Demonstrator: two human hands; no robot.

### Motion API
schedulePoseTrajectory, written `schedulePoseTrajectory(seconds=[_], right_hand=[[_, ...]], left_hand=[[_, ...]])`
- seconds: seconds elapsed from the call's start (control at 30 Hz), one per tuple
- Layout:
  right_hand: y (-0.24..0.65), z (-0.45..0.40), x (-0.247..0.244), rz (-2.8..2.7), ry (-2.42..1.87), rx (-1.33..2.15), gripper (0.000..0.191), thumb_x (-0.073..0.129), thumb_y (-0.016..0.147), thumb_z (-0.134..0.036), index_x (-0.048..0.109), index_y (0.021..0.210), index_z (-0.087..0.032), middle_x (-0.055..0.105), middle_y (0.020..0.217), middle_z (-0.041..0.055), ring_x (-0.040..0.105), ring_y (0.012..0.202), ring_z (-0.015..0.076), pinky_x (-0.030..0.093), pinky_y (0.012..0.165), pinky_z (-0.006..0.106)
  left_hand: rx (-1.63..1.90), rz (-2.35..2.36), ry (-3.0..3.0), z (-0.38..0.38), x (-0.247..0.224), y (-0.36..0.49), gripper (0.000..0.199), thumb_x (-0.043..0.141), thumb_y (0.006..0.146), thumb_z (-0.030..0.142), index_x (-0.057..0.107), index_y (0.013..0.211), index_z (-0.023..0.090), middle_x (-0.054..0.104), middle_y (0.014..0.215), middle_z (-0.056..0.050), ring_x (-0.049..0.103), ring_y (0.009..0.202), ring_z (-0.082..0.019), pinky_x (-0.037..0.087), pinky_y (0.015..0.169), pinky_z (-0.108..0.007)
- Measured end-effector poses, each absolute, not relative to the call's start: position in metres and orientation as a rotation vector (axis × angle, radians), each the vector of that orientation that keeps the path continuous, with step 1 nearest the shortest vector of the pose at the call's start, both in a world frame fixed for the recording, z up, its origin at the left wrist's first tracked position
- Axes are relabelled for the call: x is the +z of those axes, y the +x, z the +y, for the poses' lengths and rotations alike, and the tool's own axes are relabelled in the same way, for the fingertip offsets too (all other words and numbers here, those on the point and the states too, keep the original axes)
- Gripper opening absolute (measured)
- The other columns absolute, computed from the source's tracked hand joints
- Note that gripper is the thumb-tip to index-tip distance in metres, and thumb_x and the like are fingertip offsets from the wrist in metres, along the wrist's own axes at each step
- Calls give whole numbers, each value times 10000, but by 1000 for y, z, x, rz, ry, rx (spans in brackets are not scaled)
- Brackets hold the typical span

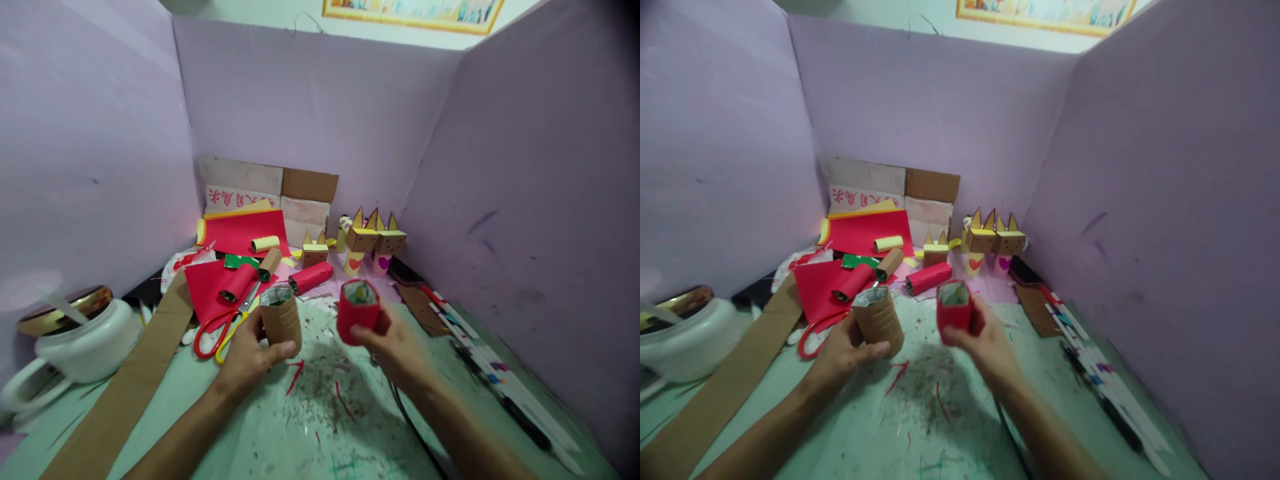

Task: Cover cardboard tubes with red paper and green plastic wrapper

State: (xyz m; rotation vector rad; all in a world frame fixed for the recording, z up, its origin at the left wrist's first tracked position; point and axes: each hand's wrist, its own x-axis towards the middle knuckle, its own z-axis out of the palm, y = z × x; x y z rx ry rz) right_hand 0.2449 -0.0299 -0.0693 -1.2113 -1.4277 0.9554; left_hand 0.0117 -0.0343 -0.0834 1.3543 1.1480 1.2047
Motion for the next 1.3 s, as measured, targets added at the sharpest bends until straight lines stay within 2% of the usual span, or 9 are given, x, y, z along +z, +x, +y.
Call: schedulePoseTrajectory(seconds=[0.1,0.2,0.4,0.6,0.77,1.0,1.3], right_hand=[[220,-57,-97,-1213,-963,1287,506,735,636,-258,544,1104,-223,687,1021,52,640,912,234,485,830,362],[210,-56,-112,-1230,-869,1408,515,751,593,-194,566,1073,-217,676,1052,50,615,984,245,455,882,366],[214,-48,-123,-1296,-822,1366,568,753,582,-116,567,1108,-221,631,1120,44,563,1057,239,405,957,367],[211,-51,-129,-1335,-791,1341,545,718,611,-87,556,1111,-231,629,1107,46,575,1029,237,422,941,367],[211,-49,-130,-1324,-775,1316,522,681,638,-66,552,1118,-228,625,1137,42,574,1053,231,411,956,365],[211,-49,-129,-1357,-789,1291,598,669,629,-44,515,1177,-226,600,1205,48,531,1140,243,376,996,376],[212,-47,-131,-1416,-858,1246,619,694,579,-14,553,1152,-201,644,1096,26,566,1028,234,407,941,353]], left_hand=[[1082,1124,1477,-41,-85,19,515,775,529,264,576,987,138,672,954,-84,605,893,-268,468,768,-346],[987,1121,1573,-42,-91,26,469,731,548,196,591,990,135,679,942,-74,602,885,-262,468,756,-339],[939,1158,1575,-39,-96,27,479,678,529,90,612,999,147,684,906,-43,604,890,-258,479,771,-347],[893,1146,1574,-37,-91,26,293,684,504,113,642,793,134,666,744,-25,592,722,-220,481,654,-324],[877,1172,1608,-35,-89,27,228,682,500,116,634,721,139,641,696,-12,569,699,-209,463,664,-324],[862,1205,1624,-34,-92,26,292,682,511,124,633,799,126,662,741,-30,582,704,-214,463,645,-312],[793,1220,1635,-33,-91,28,316,674,507,139,626,818,110,661,758,-31,586,733,-220,471,654,-303]])
